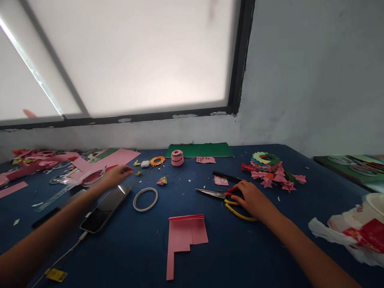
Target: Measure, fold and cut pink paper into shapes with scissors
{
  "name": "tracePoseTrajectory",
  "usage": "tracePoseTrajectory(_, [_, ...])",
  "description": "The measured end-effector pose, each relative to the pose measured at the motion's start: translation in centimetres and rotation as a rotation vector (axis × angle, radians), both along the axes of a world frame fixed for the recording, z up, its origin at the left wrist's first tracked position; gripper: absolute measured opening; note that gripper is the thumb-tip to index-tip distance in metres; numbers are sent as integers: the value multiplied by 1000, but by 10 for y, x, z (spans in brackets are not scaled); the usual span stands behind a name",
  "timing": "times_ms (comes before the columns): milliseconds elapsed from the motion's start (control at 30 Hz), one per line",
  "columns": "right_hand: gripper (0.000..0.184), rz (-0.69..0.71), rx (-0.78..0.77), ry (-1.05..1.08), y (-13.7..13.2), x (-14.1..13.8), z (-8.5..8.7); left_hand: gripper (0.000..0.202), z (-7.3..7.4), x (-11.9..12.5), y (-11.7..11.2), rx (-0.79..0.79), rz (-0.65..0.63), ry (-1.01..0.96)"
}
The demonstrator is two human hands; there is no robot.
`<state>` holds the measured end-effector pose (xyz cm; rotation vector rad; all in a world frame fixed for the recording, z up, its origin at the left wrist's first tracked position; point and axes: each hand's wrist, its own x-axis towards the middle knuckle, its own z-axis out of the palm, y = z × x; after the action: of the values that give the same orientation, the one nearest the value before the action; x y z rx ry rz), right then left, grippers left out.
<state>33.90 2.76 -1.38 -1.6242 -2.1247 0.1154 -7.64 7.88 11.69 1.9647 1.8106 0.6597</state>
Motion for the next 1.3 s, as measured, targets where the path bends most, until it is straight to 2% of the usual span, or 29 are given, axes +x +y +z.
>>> tracePoseTrajectory(67, [40, 9, -67, 9, -4, 4, 4, 15, -26, 28, -18, -125, -262, 48])
tracePoseTrajectory(133, [37, 33, -132, 25, -7, 6, 9, 19, -51, 54, -37, -202, -447, 74])
tracePoseTrajectory(200, [35, 48, -175, 45, -11, 6, 12, 21, -68, 73, -49, -232, -526, 94])
tracePoseTrajectory(300, [30, 31, -199, 70, -13, 2, 14, 26, -78, 84, -47, -305, -560, 113])
tracePoseTrajectory(467, [27, -14, -187, 152, -17, -5, 15, 22, -69, 84, -38, -394, -568, -8])
tracePoseTrajectory(667, [37, -43, -131, 331, -26, -27, 29, 38, -45, 79, -59, -296, -416, -316])
tracePoseTrajectory(733, [38, -8, -171, 488, -31, -38, 33, 39, -40, 75, -65, -228, -364, -482])
tracePoseTrajectory(800, [43, 59, -284, 748, -38, -48, 36, 41, -38, 71, -69, -191, -326, -653])
tracePoseTrajectory(867, [51, 145, -402, 935, -46, -60, 37, 45, -37, 69, -73, -195, -305, -739])
tracePoseTrajectory(967, [62, 276, -471, 1041, -59, -81, 36, 47, -38, 68, -79, -217, -309, -761])
tracePoseTrajectory(1067, [55, 206, -538, 1143, -69, -105, 34, 39, -41, 71, -87, -236, -353, -763])
tracePoseTrajectory(1200, [54, 140, -425, 1174, -79, -127, 37, 27, -46, 80, -100, -275, -452, -754])
tracePoseTrajectory(1300, [45, 50, -374, 1129, -84, -130, 43, 31, -48, 85, -108, -309, -441, -708])
